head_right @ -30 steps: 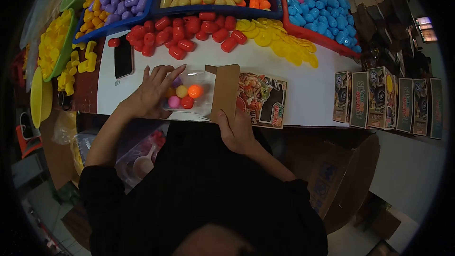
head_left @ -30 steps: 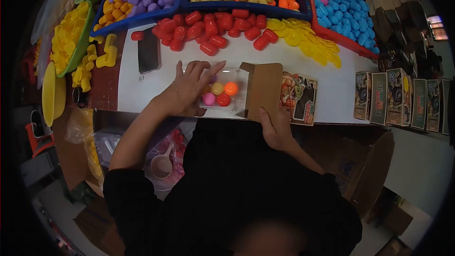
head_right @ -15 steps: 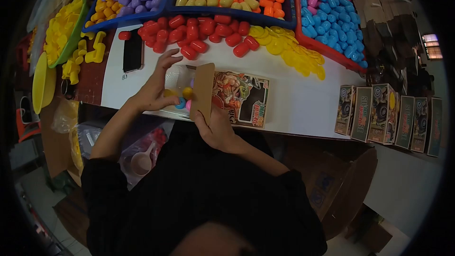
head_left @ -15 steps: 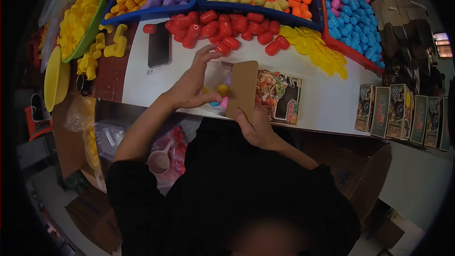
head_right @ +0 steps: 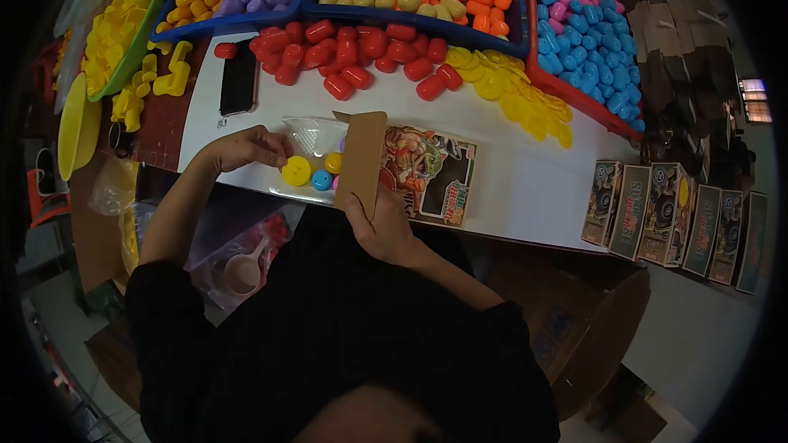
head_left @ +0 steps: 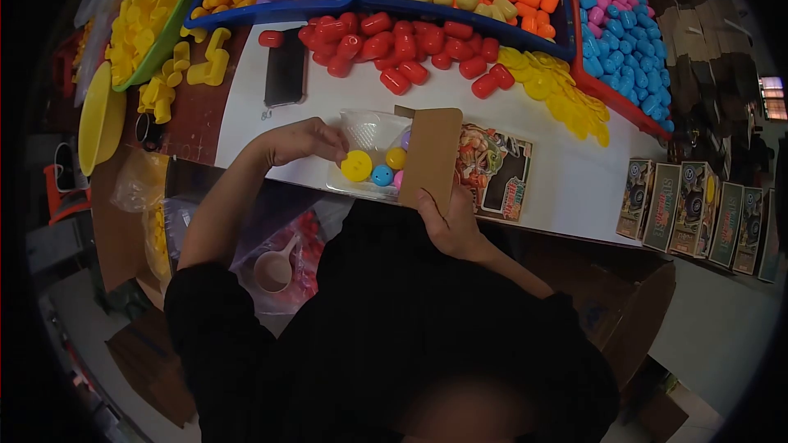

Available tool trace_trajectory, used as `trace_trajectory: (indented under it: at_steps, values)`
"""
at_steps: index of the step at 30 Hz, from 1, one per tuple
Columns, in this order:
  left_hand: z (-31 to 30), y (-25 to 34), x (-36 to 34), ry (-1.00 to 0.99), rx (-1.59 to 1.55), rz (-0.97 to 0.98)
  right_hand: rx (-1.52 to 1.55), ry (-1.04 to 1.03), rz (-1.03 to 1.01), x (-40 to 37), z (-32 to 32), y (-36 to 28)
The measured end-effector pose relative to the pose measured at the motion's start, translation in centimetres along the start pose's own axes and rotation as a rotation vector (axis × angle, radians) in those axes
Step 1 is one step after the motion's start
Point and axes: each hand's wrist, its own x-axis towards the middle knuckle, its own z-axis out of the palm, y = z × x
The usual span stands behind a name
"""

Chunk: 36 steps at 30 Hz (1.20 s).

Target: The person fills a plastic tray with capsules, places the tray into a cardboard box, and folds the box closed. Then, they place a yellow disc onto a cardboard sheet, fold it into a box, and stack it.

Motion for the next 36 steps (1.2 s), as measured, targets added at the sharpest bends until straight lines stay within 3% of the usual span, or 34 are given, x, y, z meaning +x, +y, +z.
trace_trajectory:
  at_steps: [4,9,12,13,14,15,16,19,21,23,25,27,29,30,32,36]
  values:
    - [2.0,-0.7,1.0,-0.017,-0.032,0.014,0.016,-0.044,0.076,-0.2,-0.3,-0.1]
    - [7.9,0.0,5.4,-0.077,-0.263,0.195,0.073,-0.099,0.040,0.2,-0.3,0.3]
    - [8.1,-0.1,6.7,-0.141,-0.188,0.289,0.087,-0.088,0.071,0.1,-1.8,-1.0]
    - [7.8,-0.1,6.6,-0.270,-0.649,0.154,0.081,-0.081,0.082,-0.2,-3.0,-0.2]
    - [7.5,0.1,6.4,-0.388,-1.107,-0.002,-0.225,-0.074,0.001,-0.6,-4.7,1.2]
    - [7.5,-0.1,6.8,-0.212,-0.837,-0.175,-0.527,-0.067,-0.082,-0.9,-5.6,1.9]
    - [7.4,-0.8,7.5,-0.218,-0.835,-0.183,-0.523,-0.090,-0.065,-1.2,-5.6,1.9]
    - [6.8,-2.9,7.9,-0.349,-0.881,-0.164,-0.567,-0.139,-0.077,-0.9,-5.9,1.3]
    - [6.3,-2.1,6.7,-0.206,-0.540,0.023,-0.528,-0.163,-0.092,-0.7,-6.1,1.4]
    - [5.7,1.5,3.5,0.084,0.211,0.311,-0.506,-0.177,-0.097,-0.3,-7.6,1.3]
    - [3.4,1.3,3.0,0.576,0.229,0.449,0.018,-0.272,0.274,1.4,-11.6,1.3]
    - [5.1,4.6,-0.8,0.944,0.525,0.711,-0.270,0.282,0.149,3.9,-15.0,4.1]
    - [8.7,4.9,-2.1,0.633,0.635,0.750,-0.672,0.330,-0.037,6.6,-18.9,7.5]
    - [10.6,4.9,-2.0,0.448,0.682,0.773,-0.679,0.340,-0.042,7.3,-19.3,8.4]
    - [13.2,4.3,-1.2,0.379,0.898,0.727,-1.235,0.134,-0.177,8.7,-19.3,9.9]
    - [14.3,2.9,1.3,0.554,0.808,0.725,-1.368,0.190,-0.245,9.5,-18.9,11.2]
